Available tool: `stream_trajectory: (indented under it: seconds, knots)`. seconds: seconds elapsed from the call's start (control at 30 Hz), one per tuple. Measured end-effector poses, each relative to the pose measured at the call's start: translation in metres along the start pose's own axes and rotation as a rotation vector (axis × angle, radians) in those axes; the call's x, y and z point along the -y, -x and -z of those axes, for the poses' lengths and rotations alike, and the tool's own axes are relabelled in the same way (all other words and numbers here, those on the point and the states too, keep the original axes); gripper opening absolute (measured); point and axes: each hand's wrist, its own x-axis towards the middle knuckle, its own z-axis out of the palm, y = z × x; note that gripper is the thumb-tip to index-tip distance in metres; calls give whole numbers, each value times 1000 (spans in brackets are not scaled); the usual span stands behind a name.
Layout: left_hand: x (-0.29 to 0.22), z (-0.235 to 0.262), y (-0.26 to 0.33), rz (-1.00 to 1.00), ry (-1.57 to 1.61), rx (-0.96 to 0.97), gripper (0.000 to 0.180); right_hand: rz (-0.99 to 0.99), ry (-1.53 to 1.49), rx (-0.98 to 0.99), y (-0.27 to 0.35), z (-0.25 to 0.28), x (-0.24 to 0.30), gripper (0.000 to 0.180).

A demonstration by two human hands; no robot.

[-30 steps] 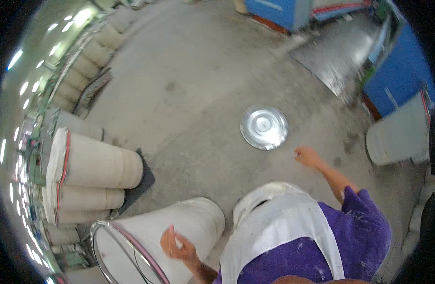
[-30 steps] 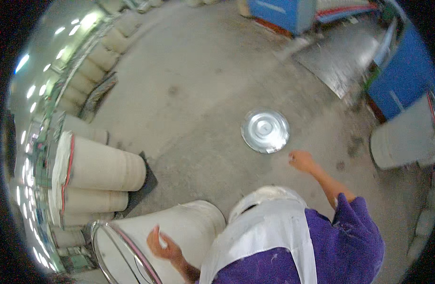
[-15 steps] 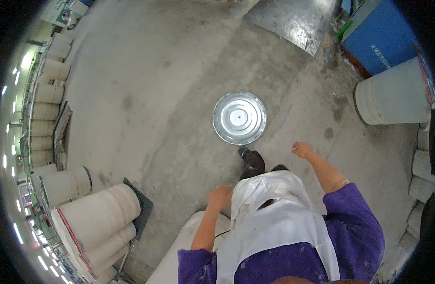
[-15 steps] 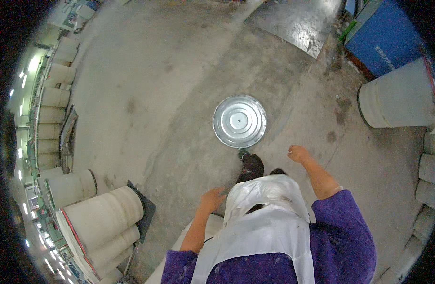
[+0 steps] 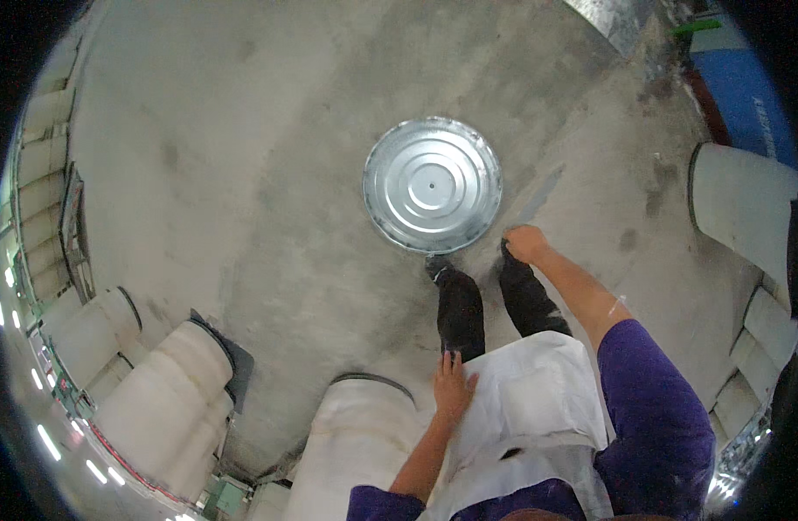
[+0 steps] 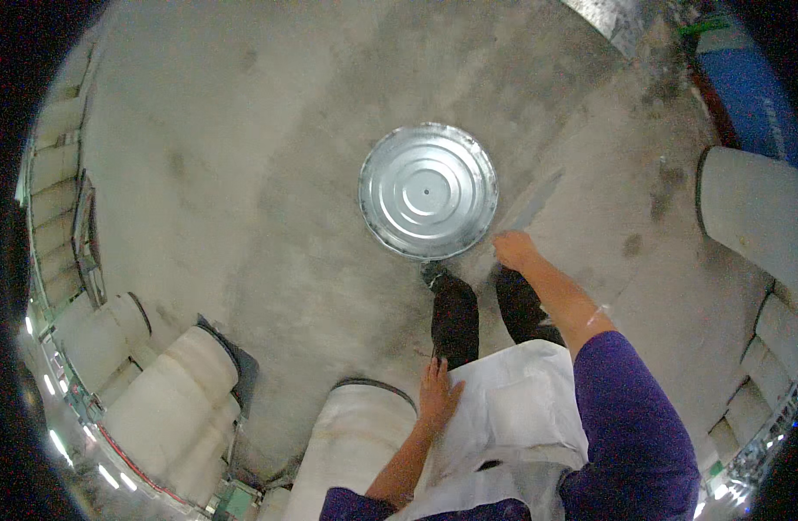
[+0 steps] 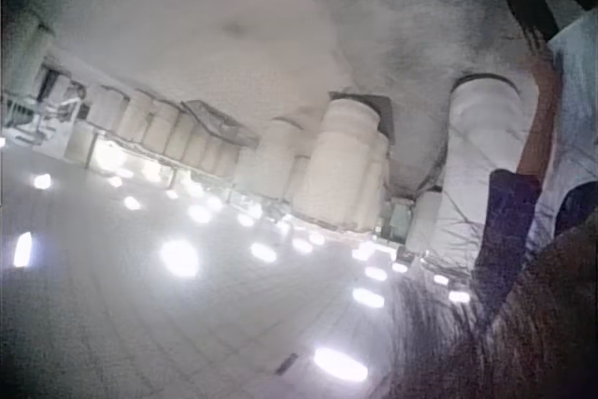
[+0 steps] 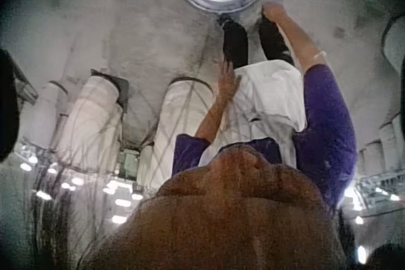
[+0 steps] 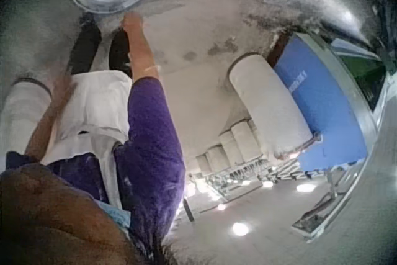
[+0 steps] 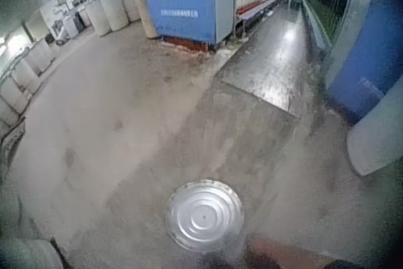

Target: The person removes a metal lid from a large white container, places it on another container, and then tilts the container to inspect its interior. They then walk to another area and unpack items from plastic bags into a metal bowl.

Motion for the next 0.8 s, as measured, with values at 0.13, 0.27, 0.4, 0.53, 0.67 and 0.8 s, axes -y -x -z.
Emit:
stream_trajectory:
  seconds: [0.13,0.27,0.4,0.53,0.67,0.8]
  knots:
    - [2,-17,-12,152,61,31,55,101,160,66,-103,-90,-23,26]
    - [11,-17,-14,212,204,-90,47,178,266,184,-167,-181,-36,24]
    - [23,-21,-13,341,180,-181,41,255,398,-13,-200,-237,-37,18]
    - [28,-26,-8,391,248,-292,41,247,480,217,-224,-239,-21,16]
    - [13,-36,2,391,285,-197,41,463,570,158,-176,-187,-6,12]
    - [-17,-62,16,304,294,-215,43,503,472,-44,-94,-84,25,12]
